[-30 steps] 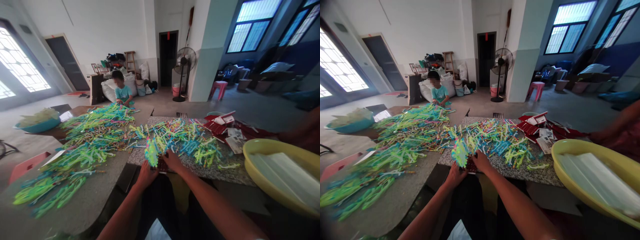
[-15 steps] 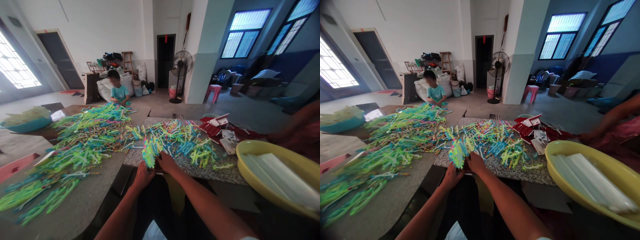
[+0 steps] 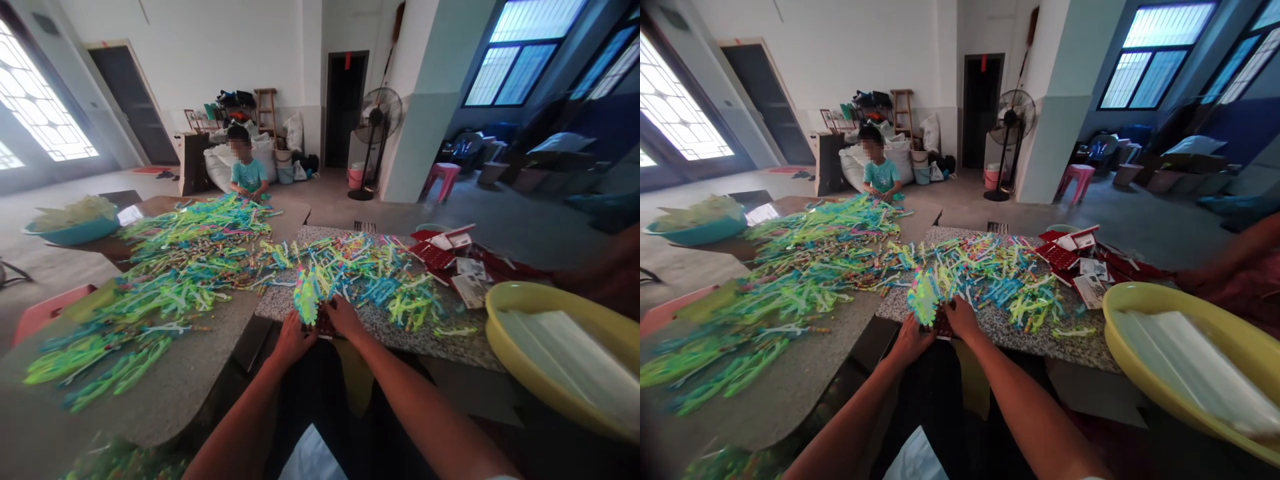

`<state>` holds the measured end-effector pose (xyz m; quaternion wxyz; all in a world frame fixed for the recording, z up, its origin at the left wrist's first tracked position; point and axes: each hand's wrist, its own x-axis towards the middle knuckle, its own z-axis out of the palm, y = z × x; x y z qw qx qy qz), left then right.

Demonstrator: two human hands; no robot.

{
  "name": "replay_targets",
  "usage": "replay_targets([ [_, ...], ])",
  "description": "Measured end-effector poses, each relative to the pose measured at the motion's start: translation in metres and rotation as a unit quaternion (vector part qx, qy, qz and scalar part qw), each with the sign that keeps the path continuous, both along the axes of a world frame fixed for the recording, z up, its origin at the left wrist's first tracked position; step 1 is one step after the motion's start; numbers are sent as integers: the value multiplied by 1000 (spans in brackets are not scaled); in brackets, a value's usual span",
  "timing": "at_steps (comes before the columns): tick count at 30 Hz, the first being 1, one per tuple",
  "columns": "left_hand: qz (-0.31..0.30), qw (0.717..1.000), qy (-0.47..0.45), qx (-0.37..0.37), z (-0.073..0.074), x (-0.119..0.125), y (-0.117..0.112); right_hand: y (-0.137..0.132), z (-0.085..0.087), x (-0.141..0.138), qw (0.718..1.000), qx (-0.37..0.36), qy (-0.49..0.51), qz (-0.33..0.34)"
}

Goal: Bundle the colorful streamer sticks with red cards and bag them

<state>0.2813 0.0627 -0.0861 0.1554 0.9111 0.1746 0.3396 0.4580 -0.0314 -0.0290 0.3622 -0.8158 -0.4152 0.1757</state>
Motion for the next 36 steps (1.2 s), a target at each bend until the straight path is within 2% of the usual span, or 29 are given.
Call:
replay_targets([
  [11,0,1000,-13,-5,-3,1,1,0,8,-12,984,-94,-142,41],
  [16,-5,1000,-16,16,-5,2,2,3,9,-21,976,-131,-173,36],
  [22,10,998,-32,47,-13,2,5,2,13,-22,974,-147,-165,46],
  [25,11,998,-38,45,-15,2,8,-2,20,-9,972,-137,-160,102],
  [27,7,999,-36,37,-15,1,10,-6,26,8,973,-128,-162,106],
  [29,6,999,-37,30,-15,1,10,-13,32,32,975,-141,-170,38],
  [32,15,999,-40,32,-16,2,9,-26,36,70,963,-184,-186,-71],
  [34,24,998,-48,44,-17,3,9,-33,34,87,957,-209,-191,-69],
  [36,28,997,-50,56,-19,3,9,-37,30,93,956,-224,-189,-36],
])
